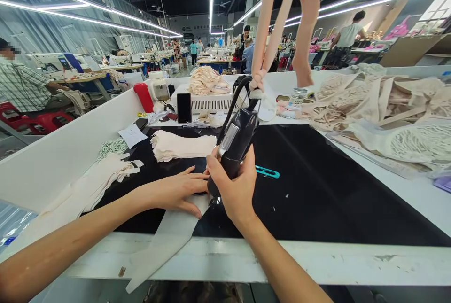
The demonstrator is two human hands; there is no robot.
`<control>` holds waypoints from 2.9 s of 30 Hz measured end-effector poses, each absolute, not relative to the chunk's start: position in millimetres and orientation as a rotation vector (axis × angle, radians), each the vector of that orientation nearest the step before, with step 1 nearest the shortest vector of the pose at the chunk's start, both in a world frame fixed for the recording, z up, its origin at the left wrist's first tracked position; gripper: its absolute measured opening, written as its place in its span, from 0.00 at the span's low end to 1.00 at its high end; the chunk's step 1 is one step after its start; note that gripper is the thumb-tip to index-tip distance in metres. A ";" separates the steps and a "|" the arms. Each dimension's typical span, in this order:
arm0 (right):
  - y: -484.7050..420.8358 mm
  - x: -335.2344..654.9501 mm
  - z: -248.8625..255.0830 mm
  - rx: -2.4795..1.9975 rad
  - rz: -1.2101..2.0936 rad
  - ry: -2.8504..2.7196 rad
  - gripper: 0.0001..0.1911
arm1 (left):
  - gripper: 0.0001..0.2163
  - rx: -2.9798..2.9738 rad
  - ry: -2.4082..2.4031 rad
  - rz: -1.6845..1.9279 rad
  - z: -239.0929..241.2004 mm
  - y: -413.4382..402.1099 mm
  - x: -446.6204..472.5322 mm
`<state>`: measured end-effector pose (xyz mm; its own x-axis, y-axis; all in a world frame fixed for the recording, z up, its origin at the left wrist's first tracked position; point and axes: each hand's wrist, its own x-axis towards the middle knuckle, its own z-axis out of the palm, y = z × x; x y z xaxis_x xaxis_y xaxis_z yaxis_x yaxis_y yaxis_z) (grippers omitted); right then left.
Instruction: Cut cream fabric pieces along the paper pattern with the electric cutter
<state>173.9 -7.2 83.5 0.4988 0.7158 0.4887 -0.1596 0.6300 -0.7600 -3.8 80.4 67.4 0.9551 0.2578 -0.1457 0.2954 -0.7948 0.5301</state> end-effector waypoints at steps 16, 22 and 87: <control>-7.1 175.7 82.5 -0.706 0.559 -0.903 0.18 | 0.17 2.495 0.430 -0.168 73.1 79.1 -2.3; -6.3 170.8 81.0 -0.719 0.574 -0.918 0.18 | 0.19 2.534 0.426 -0.120 72.4 77.8 -1.9; -23.2 163.8 71.1 -0.774 0.672 -0.881 0.23 | 0.17 2.488 0.402 -0.175 73.3 78.4 0.6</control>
<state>163.8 -23.2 71.1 0.4745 0.7774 0.4130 -0.1932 0.5497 -0.8127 0.6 78.4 73.3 0.9452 0.2451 -0.2158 0.3250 -0.7708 0.5480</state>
